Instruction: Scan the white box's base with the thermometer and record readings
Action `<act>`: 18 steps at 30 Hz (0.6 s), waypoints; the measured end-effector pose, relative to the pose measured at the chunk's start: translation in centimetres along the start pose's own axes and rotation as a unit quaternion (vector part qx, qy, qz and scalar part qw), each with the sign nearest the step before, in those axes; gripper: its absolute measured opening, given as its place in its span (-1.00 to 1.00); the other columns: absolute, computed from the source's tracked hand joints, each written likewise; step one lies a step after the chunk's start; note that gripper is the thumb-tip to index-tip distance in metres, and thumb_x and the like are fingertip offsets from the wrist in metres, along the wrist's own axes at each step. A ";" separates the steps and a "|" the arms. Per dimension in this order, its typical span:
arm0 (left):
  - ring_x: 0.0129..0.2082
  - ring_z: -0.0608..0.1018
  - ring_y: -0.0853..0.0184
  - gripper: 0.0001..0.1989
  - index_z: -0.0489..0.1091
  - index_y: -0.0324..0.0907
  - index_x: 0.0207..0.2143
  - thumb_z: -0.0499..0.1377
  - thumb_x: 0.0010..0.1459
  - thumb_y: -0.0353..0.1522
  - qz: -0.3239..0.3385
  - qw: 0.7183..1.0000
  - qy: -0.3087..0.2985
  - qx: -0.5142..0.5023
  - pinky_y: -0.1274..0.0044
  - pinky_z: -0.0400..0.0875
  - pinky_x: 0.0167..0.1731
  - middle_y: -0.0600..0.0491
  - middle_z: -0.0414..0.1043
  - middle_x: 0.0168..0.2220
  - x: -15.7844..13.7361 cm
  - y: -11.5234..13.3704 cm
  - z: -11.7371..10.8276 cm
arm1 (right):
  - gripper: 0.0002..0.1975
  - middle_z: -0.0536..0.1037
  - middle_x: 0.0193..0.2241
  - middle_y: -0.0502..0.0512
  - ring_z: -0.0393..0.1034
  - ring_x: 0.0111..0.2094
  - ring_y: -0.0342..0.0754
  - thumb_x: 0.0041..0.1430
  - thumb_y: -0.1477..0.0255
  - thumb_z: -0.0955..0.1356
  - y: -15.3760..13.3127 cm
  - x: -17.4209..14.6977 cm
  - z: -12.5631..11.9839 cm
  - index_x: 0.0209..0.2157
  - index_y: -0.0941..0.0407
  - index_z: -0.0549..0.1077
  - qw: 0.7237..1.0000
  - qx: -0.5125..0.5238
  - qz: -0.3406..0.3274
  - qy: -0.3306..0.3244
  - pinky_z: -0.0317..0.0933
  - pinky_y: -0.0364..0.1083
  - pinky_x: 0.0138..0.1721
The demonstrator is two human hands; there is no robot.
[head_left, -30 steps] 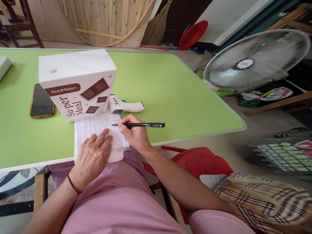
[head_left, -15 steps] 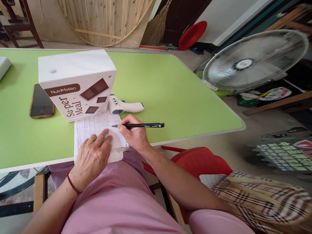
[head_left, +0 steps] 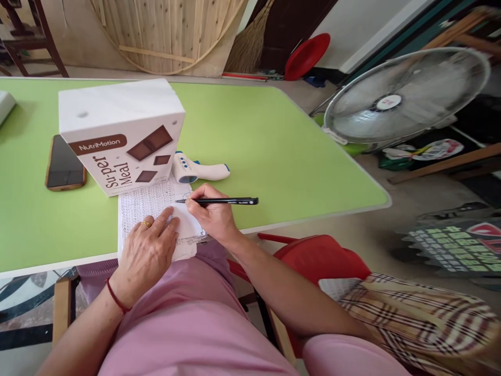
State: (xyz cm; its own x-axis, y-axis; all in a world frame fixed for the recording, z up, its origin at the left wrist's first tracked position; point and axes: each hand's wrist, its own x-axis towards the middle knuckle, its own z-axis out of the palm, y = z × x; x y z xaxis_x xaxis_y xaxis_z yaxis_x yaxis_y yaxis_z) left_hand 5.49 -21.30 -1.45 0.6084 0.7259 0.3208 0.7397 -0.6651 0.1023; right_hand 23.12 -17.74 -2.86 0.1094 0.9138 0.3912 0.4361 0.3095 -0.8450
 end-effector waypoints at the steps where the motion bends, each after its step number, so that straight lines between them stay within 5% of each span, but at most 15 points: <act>1: -0.31 0.44 0.19 -0.73 0.41 -0.21 -0.06 -0.05 0.34 -0.41 0.001 1.000 0.000 0.000 0.36 0.42 -0.33 -0.08 0.40 0.11 0.0 0.0 0.0 | -0.90 0.38 -0.63 -0.13 0.25 -0.59 -0.20 0.05 0.45 0.30 0.0 0.0 0.0 -0.51 0.07 0.29 1.000 -0.001 0.000 -0.001 0.16 -0.18 -0.52; 12: -0.31 0.45 0.18 -0.74 0.41 -0.22 -0.06 -0.03 0.34 -0.41 0.001 1.000 0.001 -0.005 0.35 0.43 -0.34 -0.09 0.39 0.12 0.0 -0.1 0.0 | -0.92 0.39 -0.62 -0.11 0.23 -0.60 -0.19 0.05 0.41 0.30 -0.1 -0.1 -0.2 -0.49 0.06 0.30 1.000 -0.023 0.011 0.015 0.17 -0.17 -0.53; 18: -0.28 0.49 0.18 -0.79 0.38 -0.25 -0.07 0.01 0.31 -0.44 0.013 0.997 0.051 -0.064 0.34 0.47 -0.29 -0.13 0.44 0.04 -0.4 0.2 -0.3 | -0.91 0.51 -0.47 0.01 0.36 -0.47 -0.10 0.09 0.52 0.30 -0.3 0.2 -1.6 -0.40 0.06 0.42 0.967 -0.209 -0.137 0.055 0.26 -0.10 -0.38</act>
State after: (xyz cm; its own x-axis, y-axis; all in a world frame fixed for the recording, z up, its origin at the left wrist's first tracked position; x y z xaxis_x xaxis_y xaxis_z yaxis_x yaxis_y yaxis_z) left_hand 5.29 -21.79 -1.33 0.5903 0.6902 0.4186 0.6765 -0.7059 0.2099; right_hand 24.47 -18.06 -1.95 0.0216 0.7719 0.6354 0.7826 0.3824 -0.4912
